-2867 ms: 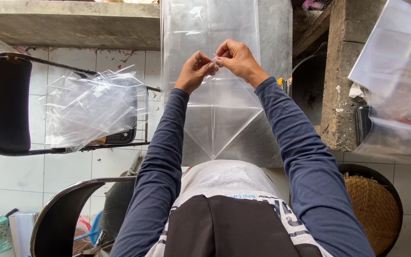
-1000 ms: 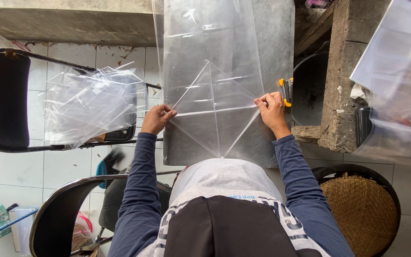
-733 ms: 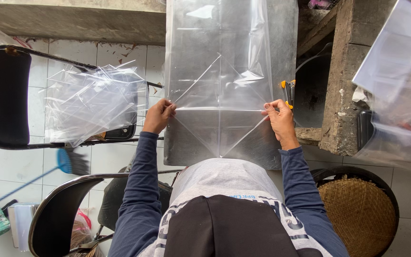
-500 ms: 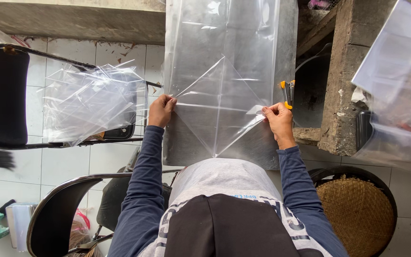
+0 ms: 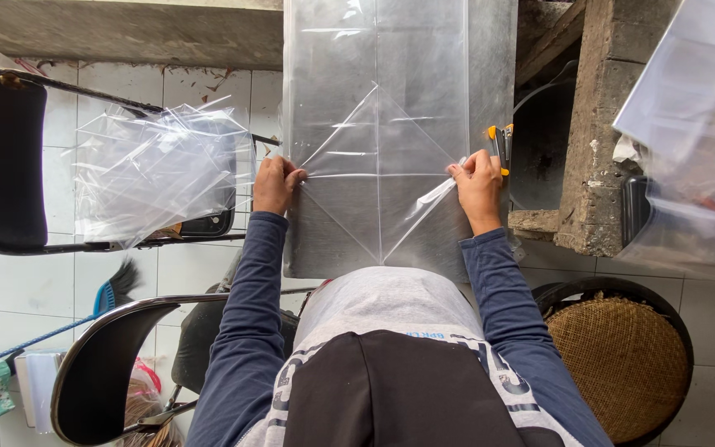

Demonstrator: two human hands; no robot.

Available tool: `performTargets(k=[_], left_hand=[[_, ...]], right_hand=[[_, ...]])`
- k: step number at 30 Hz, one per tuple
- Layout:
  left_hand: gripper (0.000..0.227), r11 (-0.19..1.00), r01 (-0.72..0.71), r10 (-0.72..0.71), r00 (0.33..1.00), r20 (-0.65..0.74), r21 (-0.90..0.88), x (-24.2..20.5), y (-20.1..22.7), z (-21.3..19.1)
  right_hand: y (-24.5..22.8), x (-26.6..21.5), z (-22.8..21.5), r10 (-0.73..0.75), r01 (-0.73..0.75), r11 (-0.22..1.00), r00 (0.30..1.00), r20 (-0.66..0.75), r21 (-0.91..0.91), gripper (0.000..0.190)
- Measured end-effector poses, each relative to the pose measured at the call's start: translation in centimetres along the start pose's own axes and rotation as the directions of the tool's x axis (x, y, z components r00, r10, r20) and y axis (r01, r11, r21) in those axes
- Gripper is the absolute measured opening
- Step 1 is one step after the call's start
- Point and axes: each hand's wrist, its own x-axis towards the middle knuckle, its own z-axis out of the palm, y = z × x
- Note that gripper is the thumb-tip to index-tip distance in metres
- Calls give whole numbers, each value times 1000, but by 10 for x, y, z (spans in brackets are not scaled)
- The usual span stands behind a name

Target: The person repeatedly takes clear plastic sheets, folds them into pouch shapes, and secures the bottom corners with a stapler. The finished pouches are stacked on a nearby chair.

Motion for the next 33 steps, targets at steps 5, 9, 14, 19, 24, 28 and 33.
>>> performTargets(k=[5, 9, 14, 19, 24, 28, 33], left_hand=[[34, 983, -167, 144, 960, -240, -79, -15, 3, 6], [34, 898, -408, 437, 868, -236, 166, -36, 32, 46], [67, 664, -613, 604, 777, 178, 428, -75, 63, 89], [77, 804, -555, 488, 821, 298, 214, -85, 59, 87], [90, 850, -477, 354, 830, 431, 222, -84, 66, 78], [108, 816, -546, 433, 795, 425, 191, -82, 70, 71], [125, 828, -525, 381, 784, 491, 195, -89, 71, 69]], right_hand=[[-10, -8, -1, -140, 132, 982, 989, -52, -134, 21], [-18, -21, 28, -471, 453, 836, 882, 19, -310, 45], [-27, -39, 57, -378, 489, 786, 864, 332, -379, 65], [-23, -41, 57, -305, 454, 806, 869, 390, -381, 78], [-26, -39, 54, -316, 465, 802, 863, 395, -375, 84], [-26, -39, 52, -319, 472, 789, 862, 395, -394, 82], [-26, -39, 53, -306, 463, 799, 862, 404, -383, 84]])
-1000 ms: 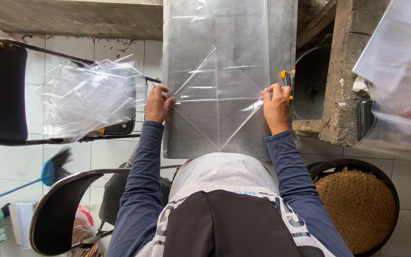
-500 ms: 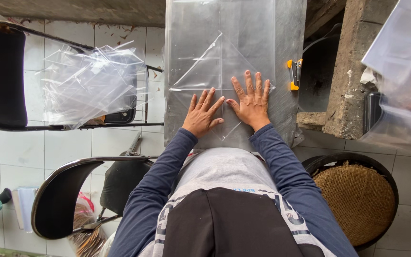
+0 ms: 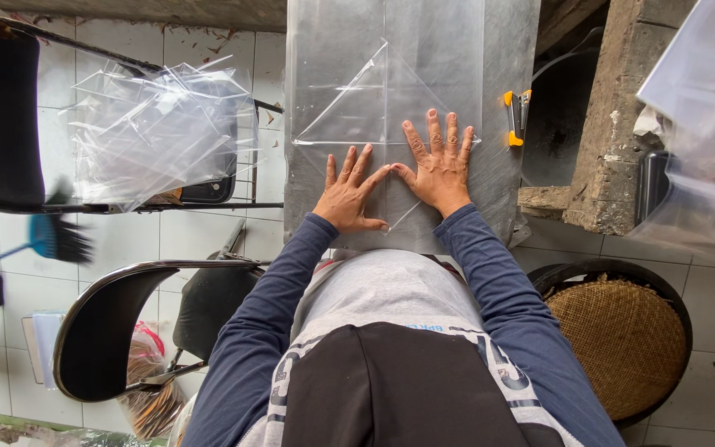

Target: The person repeatedly takes clear plastic sheets, folds them into pouch shapes, and secures the bottom corners with a stapler. The finished pouches are stacked on a nearby chair.

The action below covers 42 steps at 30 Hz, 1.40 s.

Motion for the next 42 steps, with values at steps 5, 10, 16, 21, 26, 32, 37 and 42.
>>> performTargets(k=[5, 10, 16, 21, 26, 32, 37, 42], left_hand=[[120, 997, 58, -66, 982, -179, -48, -23, 23, 9], [64, 934, 343, -334, 938, 93, -98, -54, 52, 12], [56, 856, 424, -393, 905, 160, -296, -52, 68, 23], [39, 800, 405, -433, 900, 40, -443, -53, 72, 39], [40, 700, 461, -535, 845, 27, -546, -54, 75, 49], [25, 670, 381, -534, 843, -57, -637, -58, 81, 55], [20, 613, 340, -572, 814, -104, -713, -62, 88, 55], [15, 448, 154, -548, 826, -135, -880, -68, 97, 47]], right_hand=[[0, 1, 2, 14, -13, 1000, 999, 36, -21, 86], [0, 2, 3, 28, -28, 999, 999, 46, -16, 86], [0, 3, 4, 35, -34, 999, 998, 43, -7, 84], [0, 4, 5, 28, -27, 1000, 999, 36, -7, 84], [0, 3, 7, 28, -28, 1000, 999, 41, -4, 84], [3, 4, 10, 31, -31, 1000, 998, 54, 4, 84], [3, 5, 12, 35, -37, 999, 997, 70, 16, 85], [4, 4, 12, 36, -37, 999, 998, 54, 17, 84]])
